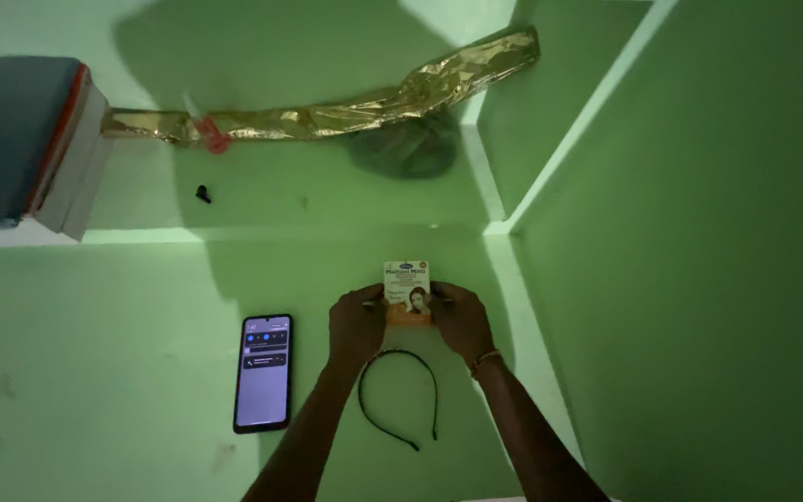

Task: The person moves various items including boxes, a headbands, a container, and a red box between different compartments of a green shelving unit.

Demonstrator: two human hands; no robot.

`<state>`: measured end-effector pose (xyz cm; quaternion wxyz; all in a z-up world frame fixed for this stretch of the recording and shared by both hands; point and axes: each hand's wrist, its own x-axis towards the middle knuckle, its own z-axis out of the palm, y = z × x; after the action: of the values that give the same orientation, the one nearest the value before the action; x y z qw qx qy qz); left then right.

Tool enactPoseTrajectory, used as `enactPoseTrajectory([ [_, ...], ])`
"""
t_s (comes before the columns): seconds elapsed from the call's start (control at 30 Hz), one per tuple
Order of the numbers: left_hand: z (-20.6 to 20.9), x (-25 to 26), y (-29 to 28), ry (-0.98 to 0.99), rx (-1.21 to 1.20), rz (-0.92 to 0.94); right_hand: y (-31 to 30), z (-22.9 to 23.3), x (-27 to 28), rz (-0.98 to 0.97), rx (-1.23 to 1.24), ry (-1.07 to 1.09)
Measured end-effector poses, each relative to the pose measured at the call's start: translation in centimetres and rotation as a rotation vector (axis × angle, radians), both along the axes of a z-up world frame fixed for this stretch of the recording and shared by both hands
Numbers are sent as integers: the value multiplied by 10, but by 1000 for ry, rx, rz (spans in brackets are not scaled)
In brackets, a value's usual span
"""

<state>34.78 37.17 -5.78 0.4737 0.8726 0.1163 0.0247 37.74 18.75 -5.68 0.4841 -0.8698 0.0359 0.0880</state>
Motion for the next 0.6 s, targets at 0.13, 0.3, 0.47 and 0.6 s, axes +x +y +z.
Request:
enactPoseTrajectory([
  [0.13,0,1,1,-16,-3,20,4,0,-2,20,26,-119],
  [0.3,1,3,2,-3,24,22,5,-6,0,33,-74,-117],
  [0.47,8,-4,0,-24,-7,65,2,-13,-2,-55,-33,-224],
  [0.6,21,-30,-9,-96,32,47,-5,4,-33,-138,-25,-283],
])
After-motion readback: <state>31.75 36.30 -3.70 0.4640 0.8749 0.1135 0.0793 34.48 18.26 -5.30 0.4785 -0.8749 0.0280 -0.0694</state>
